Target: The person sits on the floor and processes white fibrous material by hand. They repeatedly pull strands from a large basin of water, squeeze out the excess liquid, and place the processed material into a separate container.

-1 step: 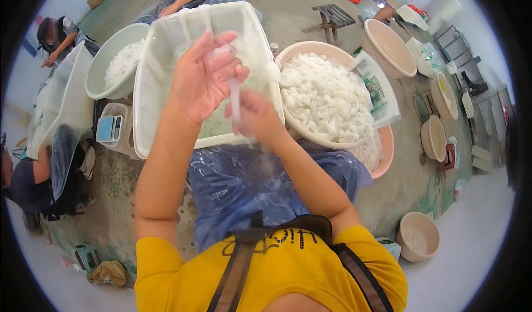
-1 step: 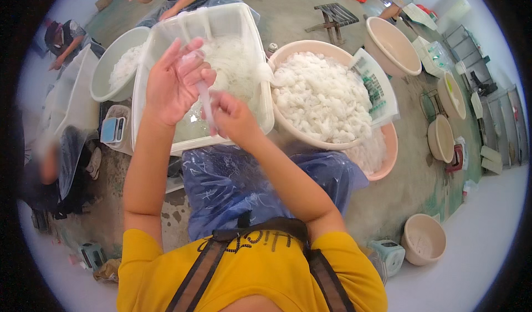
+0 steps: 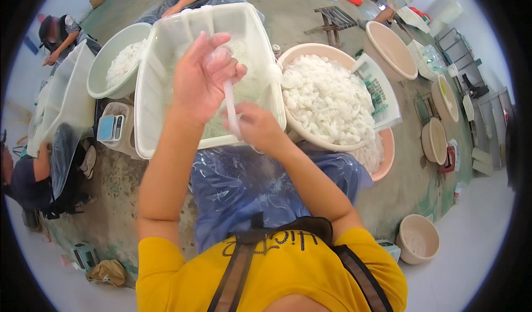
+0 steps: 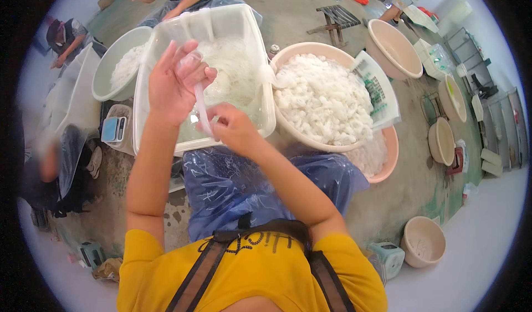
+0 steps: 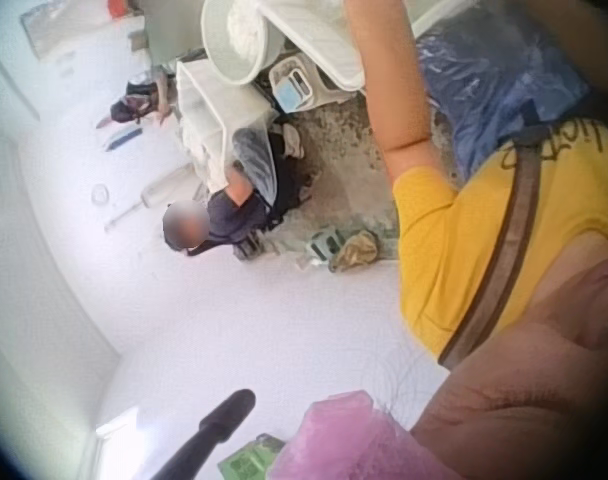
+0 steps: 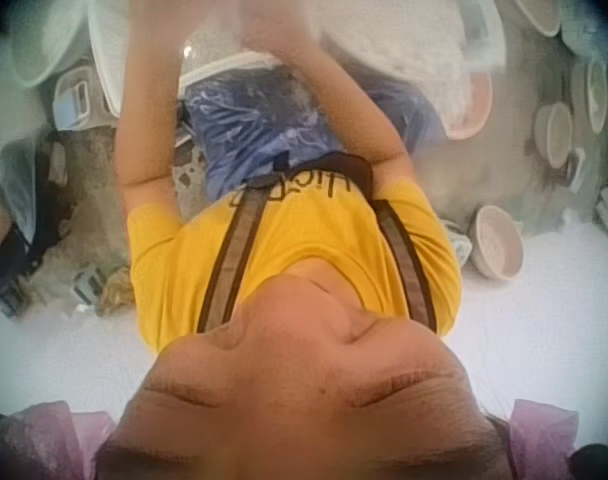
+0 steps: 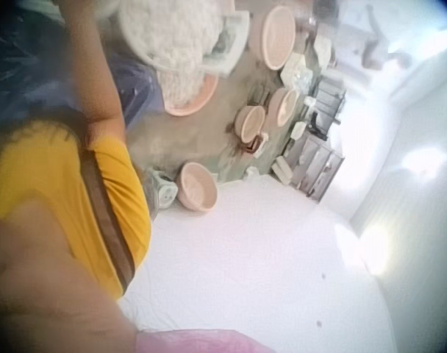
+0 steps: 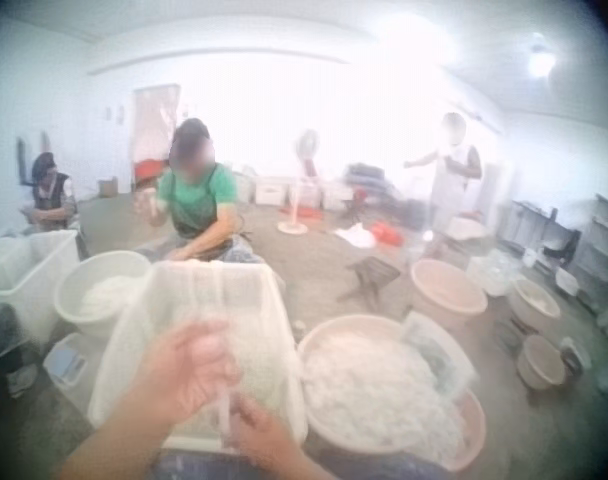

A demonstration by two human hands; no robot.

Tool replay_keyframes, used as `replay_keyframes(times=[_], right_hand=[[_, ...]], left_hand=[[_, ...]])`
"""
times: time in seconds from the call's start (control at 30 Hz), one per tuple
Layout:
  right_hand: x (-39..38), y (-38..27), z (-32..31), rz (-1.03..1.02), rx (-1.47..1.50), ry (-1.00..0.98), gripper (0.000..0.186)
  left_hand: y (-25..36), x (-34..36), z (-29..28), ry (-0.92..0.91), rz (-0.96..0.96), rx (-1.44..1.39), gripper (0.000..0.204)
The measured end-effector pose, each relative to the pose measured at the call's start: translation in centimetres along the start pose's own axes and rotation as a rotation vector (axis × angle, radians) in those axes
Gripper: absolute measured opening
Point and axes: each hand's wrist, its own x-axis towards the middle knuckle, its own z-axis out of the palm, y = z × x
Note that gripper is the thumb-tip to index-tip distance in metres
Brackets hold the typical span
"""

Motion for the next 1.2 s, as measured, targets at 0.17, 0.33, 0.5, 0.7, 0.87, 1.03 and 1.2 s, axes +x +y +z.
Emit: replay_keyframes(times=[0.17,0.33,0.5,0.7,0.87,1.03,1.2], right_hand=[[-0.4,-2.4,-0.3,-0.394,-0.004,0.362,0.012],[-0.4,1.1,-3.3,-0.454,-0.436,0.589,0.013],[-2.7,2.8,-6.1,-0.444,-0.698,0.619,0.013],[-6.0,4.1,-3.8,-0.306,-0.520,0.643,0.013],[-7.2,5.1,-1.0,-0.390,-0.376,0.564,0.010],[-8.2,6.3,2.6,-0.401,-0.291,0.469,0.011],[-8.6,8.5,3.7,-0.431,-0.299,0.422,0.012]], left_hand=[[-5.7,-1.5,-2.3,0.092,0.210,-0.205,0.029],[-10.8,-5.7,-3.6,0.230,0.588,1.141,0.023],[-15.0,-11.3,-10.1,-0.360,0.362,1.740,0.026],[-14.1,-14.7,-12.6,-0.284,-0.097,1.680,0.017],[-13.4,-15.0,-11.7,-0.172,0.309,1.930,0.017],[-14.3,-15.0,-10.4,-0.106,0.086,1.612,0.019],[-17.9,-14.9,-11.8,-0.274,-0.026,1.601,0.020]])
